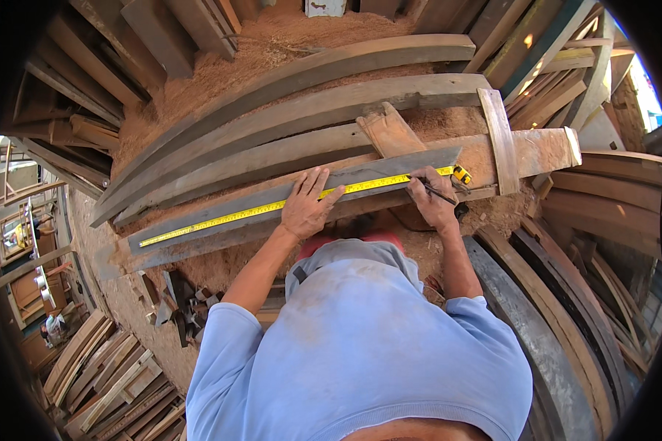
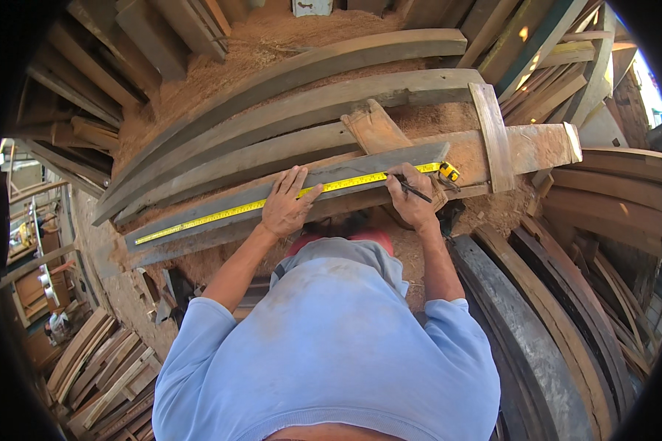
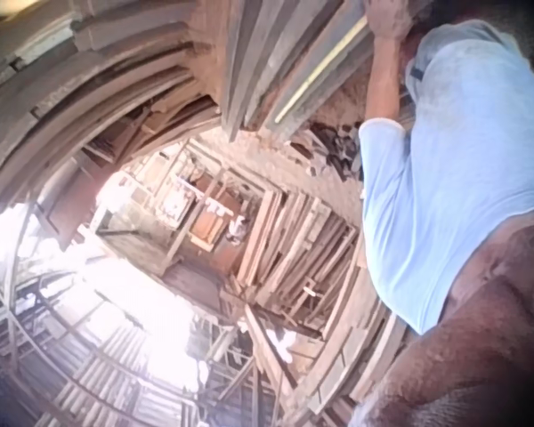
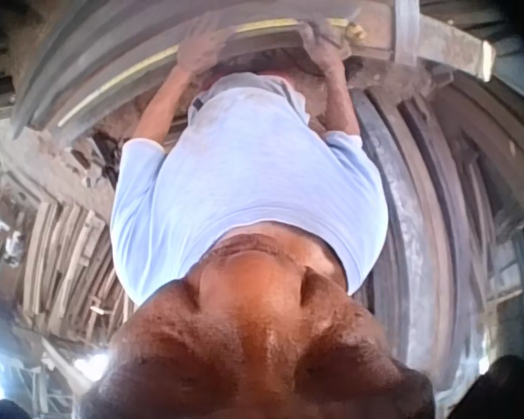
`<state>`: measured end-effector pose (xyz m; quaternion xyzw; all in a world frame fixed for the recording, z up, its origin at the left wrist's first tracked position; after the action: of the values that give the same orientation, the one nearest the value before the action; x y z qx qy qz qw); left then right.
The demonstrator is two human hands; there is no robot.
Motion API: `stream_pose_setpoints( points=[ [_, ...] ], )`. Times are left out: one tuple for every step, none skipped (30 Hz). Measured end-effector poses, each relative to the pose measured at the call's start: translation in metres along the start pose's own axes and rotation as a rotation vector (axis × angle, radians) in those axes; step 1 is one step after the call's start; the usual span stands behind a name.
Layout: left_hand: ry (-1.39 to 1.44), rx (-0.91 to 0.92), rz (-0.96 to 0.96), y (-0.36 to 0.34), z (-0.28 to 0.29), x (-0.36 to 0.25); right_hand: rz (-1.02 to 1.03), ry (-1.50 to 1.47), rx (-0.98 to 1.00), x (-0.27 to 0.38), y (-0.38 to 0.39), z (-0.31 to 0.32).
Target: The person uses a circular saw to cut a piece of wood, then uses a tape measure and a pen to mark lines on another piece of lumber.
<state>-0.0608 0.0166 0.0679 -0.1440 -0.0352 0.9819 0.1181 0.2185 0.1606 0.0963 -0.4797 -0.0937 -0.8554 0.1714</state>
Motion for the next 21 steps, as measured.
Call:
stream_pose_setpoints(
  points=[
    [0.004,0.0,-0.001,0.0,0.0,0.0,0.014,0.029,-0.01,-0.004,0.001,0.003],
    [0.008,0.002,-0.001,0.0,0.0,0.0,0.027,0.059,-0.019,-0.006,0.002,0.005],
    [0.013,0.003,-0.001,0.0,0.0,-0.001,0.041,0.088,-0.027,-0.007,0.003,0.007],
    [0.008,0.005,0.0,0.001,0.0,0.0,0.031,0.095,-0.021,-0.009,0.004,0.009],
    [0.003,0.007,0.001,0.001,0.0,0.001,0.021,0.1,-0.015,-0.007,0.004,0.011],
    [-0.002,0.009,0.002,0.001,-0.001,0.001,0.011,0.106,-0.009,-0.006,0.005,0.012],
    [0.002,0.007,0.0,0.001,-0.001,0.0,0.037,0.102,-0.008,-0.006,0.005,0.012],
    [0.004,0.005,-0.003,0.001,-0.001,0.0,0.063,0.096,-0.007,-0.006,0.005,0.011],
    [0.007,0.003,-0.005,0.0,0.0,0.0,0.089,0.091,-0.007,-0.005,0.005,0.011],
    [0.005,0.005,-0.006,0.0,0.0,0.0,0.088,0.094,0.003,-0.005,0.004,0.01],
    [0.002,0.006,-0.004,0.0,0.0,-0.001,0.087,0.095,0.014,-0.004,0.003,0.009],
    [-0.002,0.007,-0.002,0.001,0.0,-0.001,0.087,0.097,0.026,-0.003,0.002,0.008],
    [-0.003,0.007,-0.002,0.001,0.0,-0.001,0.074,0.095,0.034,-0.002,0.001,0.008],
    [-0.004,0.008,-0.003,0.001,0.0,0.0,0.06,0.094,0.043,0.0,0.0,0.008],
    [-0.005,0.009,-0.003,0.001,0.0,0.0,0.046,0.092,0.051,0.001,-0.001,0.007],
    [-0.005,0.006,-0.004,0.002,-0.001,0.001,0.061,0.09,0.053,0.002,-0.001,0.006],
    [-0.004,0.003,-0.006,0.001,-0.001,0.001,0.076,0.089,0.055,0.002,-0.002,0.006],
    [-0.003,0.0,-0.007,0.001,-0.001,0.001,0.09,0.088,0.058,0.002,-0.002,0.005],
    [-0.004,0.009,-0.005,0.001,-0.001,0.001,0.089,0.087,0.068,0.002,-0.002,0.004],
    [-0.007,0.014,-0.006,0.002,-0.001,0.001,0.091,0.087,0.074,0.002,-0.001,0.004],
    [-0.01,0.018,-0.006,0.002,-0.001,0.001,0.093,0.088,0.081,0.001,0.0,0.003]
  ],
)
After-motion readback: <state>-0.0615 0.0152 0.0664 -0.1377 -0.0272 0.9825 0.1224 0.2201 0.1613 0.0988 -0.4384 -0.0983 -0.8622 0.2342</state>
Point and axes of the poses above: each hand's wrist, its own y-axis away from the middle knuckle, its own z-axis out of the back of the hand, x = y × z, the point moved 4 cm from there along -y, towards the middle knuckle, and after that the axes turned 1 degree about -x, right-handed, at the moved point
